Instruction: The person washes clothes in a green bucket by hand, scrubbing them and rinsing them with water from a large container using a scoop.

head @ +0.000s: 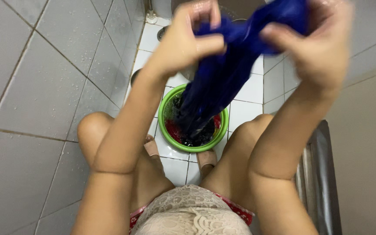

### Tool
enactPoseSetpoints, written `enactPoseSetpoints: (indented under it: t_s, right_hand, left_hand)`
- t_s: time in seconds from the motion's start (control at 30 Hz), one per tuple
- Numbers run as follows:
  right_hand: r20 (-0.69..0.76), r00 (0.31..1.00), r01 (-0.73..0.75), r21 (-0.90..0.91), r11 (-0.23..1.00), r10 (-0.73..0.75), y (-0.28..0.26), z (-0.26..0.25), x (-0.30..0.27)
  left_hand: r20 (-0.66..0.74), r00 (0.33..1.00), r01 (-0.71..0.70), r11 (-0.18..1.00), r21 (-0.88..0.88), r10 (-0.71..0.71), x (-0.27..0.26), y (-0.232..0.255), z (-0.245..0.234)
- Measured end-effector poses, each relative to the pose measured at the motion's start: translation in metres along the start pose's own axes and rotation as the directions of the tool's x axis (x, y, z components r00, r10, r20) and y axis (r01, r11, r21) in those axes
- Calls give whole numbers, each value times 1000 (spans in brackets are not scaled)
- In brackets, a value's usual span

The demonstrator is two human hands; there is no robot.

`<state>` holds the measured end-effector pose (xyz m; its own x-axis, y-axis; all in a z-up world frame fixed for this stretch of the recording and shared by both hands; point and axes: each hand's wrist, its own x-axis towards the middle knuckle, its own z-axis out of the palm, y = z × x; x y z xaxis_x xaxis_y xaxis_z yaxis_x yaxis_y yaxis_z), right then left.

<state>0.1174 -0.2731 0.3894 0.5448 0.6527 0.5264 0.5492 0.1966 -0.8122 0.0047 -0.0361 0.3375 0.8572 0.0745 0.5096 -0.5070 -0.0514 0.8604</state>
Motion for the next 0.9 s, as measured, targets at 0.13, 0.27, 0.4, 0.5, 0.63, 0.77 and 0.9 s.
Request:
enactPoseSetpoints:
  t_s: [0.13, 0.27, 0.4, 0.5, 0.63, 0.77, 0.9]
  right_hand:
    - [201, 963, -69, -458, 887, 179, 79, 29, -31]
    - [125, 838, -384, -555, 738, 530, 191, 91, -88]
    - [185, 295, -748, -566, 347, 937, 305, 155, -148]
    - [165, 41, -777, -615, 135, 985, 389, 202, -203]
    - [309, -46, -543, -806, 236, 950, 447, 241, -251]
    - [361, 154, -288, -874, 391, 920, 473, 244, -263]
    - [324, 193, -370, -850, 374, 926, 484, 238, -270]
  left_hand:
    - [89, 992, 76, 979, 187, -93, -41, -89, 9]
    - [20, 811, 508, 721, 471, -584, -111, -218, 14]
    - [-166, 423, 547, 105, 831, -891, -188, -363, 24]
    - [-225, 423, 477, 5, 879, -878, -250, -437, 47]
    - [-151, 214, 545, -10, 838, -965, -283, -446, 66]
    - [-110, 243, 494, 26, 869, -964, -288, -445, 59]
    - [-119, 406, 526, 125, 841, -906, -291, -447, 51]
